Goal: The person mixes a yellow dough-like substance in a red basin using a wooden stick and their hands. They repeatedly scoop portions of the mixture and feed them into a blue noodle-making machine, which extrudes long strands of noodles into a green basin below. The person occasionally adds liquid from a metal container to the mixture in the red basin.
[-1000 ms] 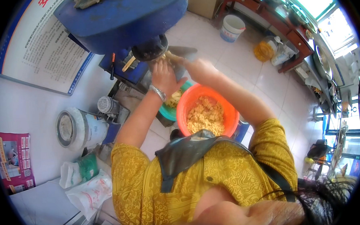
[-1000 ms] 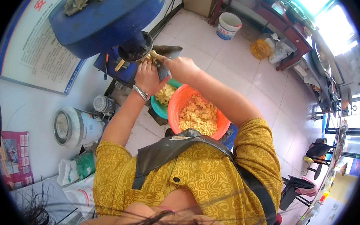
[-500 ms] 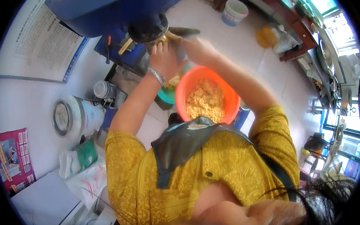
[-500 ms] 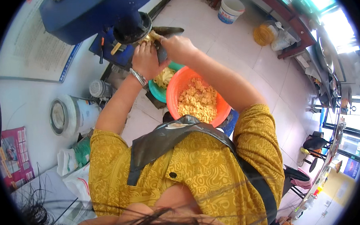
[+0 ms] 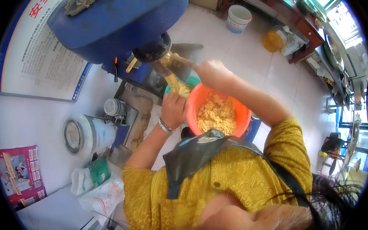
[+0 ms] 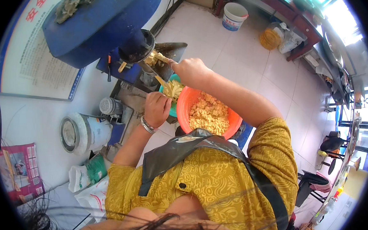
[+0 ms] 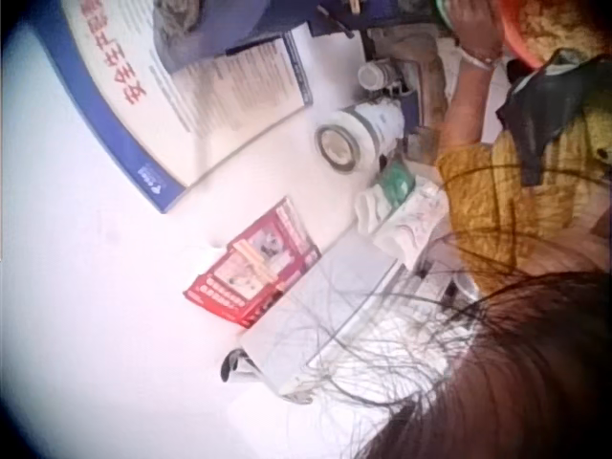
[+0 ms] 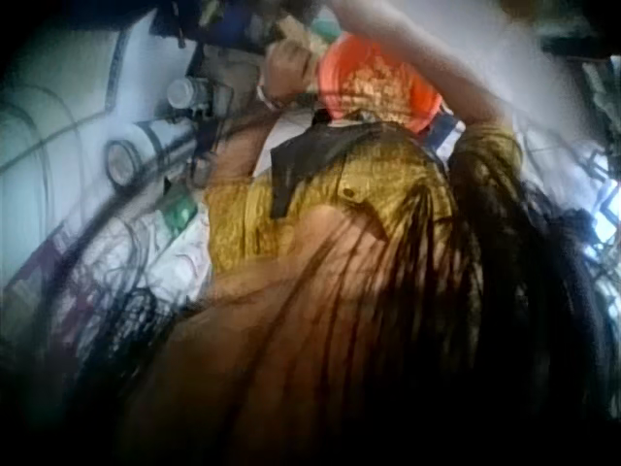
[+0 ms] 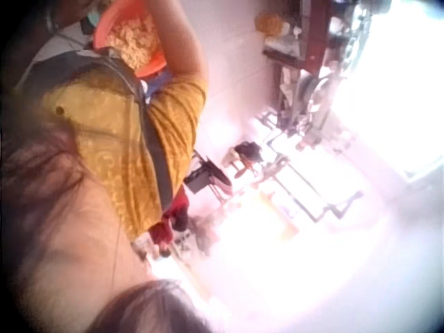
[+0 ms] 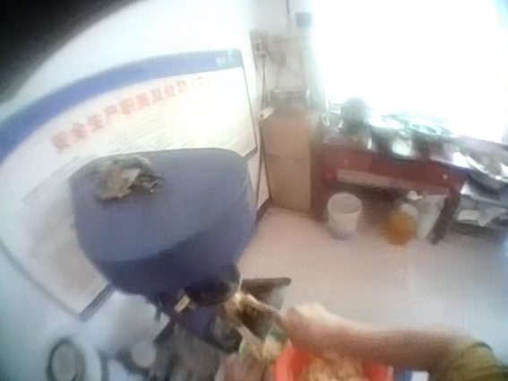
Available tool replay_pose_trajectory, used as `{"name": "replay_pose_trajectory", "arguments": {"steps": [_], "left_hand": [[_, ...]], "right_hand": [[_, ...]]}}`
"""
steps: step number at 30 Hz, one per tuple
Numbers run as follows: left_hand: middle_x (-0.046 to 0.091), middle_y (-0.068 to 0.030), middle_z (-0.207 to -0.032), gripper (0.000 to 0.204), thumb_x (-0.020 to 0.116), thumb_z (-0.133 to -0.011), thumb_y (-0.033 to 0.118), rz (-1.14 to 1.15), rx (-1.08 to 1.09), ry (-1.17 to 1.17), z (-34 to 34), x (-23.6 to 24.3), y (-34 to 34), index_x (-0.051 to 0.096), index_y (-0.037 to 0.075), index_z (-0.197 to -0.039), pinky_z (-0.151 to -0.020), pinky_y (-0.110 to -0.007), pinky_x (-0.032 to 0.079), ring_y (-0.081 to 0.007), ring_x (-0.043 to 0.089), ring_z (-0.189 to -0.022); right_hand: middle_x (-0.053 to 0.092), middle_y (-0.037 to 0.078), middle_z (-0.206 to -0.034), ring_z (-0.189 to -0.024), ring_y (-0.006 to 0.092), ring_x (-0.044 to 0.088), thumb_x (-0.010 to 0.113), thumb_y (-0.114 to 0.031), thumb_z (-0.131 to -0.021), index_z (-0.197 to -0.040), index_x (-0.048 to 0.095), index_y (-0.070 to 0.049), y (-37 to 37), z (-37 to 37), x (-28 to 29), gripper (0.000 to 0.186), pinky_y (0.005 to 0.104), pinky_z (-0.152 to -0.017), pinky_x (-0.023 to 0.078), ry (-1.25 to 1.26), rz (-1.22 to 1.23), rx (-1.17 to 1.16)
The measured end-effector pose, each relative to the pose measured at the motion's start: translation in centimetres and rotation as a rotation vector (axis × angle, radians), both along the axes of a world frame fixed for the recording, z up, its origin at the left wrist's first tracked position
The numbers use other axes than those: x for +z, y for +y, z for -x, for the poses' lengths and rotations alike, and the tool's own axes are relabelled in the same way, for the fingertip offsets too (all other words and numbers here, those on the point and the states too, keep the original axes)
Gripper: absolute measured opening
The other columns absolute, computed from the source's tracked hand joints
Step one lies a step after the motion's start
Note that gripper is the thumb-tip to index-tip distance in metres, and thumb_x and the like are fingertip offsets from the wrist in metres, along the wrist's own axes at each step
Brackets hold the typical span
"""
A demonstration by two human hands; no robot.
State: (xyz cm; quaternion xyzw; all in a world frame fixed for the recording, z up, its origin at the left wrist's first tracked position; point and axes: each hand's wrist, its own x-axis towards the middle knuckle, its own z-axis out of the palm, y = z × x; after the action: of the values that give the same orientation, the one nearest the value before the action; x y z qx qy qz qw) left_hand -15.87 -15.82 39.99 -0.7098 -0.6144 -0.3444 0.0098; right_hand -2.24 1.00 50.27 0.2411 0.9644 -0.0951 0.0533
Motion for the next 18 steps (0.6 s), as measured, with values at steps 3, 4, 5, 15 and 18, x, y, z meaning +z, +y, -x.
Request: {"name": "replay_pose_trajectory", "arguments": {"steps": [3, 4, 5, 15, 18], "left_hand": [[0.057, -0.0108, -0.076, 0.010, 0.063, -0.082, 0.011, 0.061, 0.007, -0.043, -0.5, -2.6, -0.6, 0.056, 0.005, -0.077, -0.073, -0.045, 0.041, -0.0314, 0.055, -0.076], [0.057, -0.0115, -0.075, 0.009, 0.062, -0.082, 0.011, 0.091, 0.003, -0.044, -0.5, -3.4, -0.5, 0.057, 0.006, -0.076, -0.072, -0.044, 0.041, -0.0317, 0.055, -0.076], [0.057, -0.0121, -0.074, 0.009, 0.061, -0.082, 0.012, 0.130, -0.009, -0.051, -0.9, -4.1, -0.7, 0.058, 0.006, -0.076, -0.072, -0.044, 0.041, -0.0321, 0.055, -0.075], [0.062, -0.0157, -0.074, 0.019, 0.069, -0.083, 0.017, 0.518, -0.002, -0.283, -2.3, -10.9, 0.6, 0.060, 0.000, -0.079, -0.060, -0.041, 0.048, -0.0307, 0.061, -0.066], [0.064, -0.0129, -0.073, 0.024, 0.072, -0.080, 0.020, 0.678, 0.052, -0.406, -3.8, -17.3, 1.7, 0.061, -0.002, -0.082, -0.056, -0.037, 0.048, -0.0230, 0.063, -0.063]], "right_hand": [[0.066, 0.014, -0.071, -0.066, 0.0325, 0.068, 0.056, -0.008, -0.081, -0.139, 0.044, -0.001, 0.0, 0.3, -0.2, 0.059, 0.0419, -0.058, 0.054, 0.026, 0.011, 0.010], [0.066, 0.014, -0.071, -0.066, 0.0322, 0.068, 0.056, -0.008, -0.081, -0.138, 0.044, -0.001, 0.0, 0.4, 0.3, 0.059, 0.0418, -0.058, 0.054, 0.032, 0.012, 0.008], [0.067, 0.014, -0.072, -0.066, 0.0319, 0.068, 0.056, -0.008, -0.081, -0.138, 0.044, -0.001, -0.1, 0.2, 0.6, 0.058, 0.0417, -0.058, 0.054, 0.032, 0.022, -0.003], [0.067, 0.011, -0.076, -0.072, 0.0310, 0.068, 0.057, -0.009, -0.083, -0.130, 0.054, -0.010, 2.5, 0.9, -1.9, 0.047, 0.0411, -0.060, 0.054, 0.045, 0.008, 0.033], [0.069, 0.013, -0.084, -0.080, 0.0336, 0.069, 0.059, -0.010, -0.083, -0.123, 0.056, -0.008, 3.4, -0.9, -2.0, 0.040, 0.0439, -0.063, 0.054, 0.138, 0.136, -0.032]]}}
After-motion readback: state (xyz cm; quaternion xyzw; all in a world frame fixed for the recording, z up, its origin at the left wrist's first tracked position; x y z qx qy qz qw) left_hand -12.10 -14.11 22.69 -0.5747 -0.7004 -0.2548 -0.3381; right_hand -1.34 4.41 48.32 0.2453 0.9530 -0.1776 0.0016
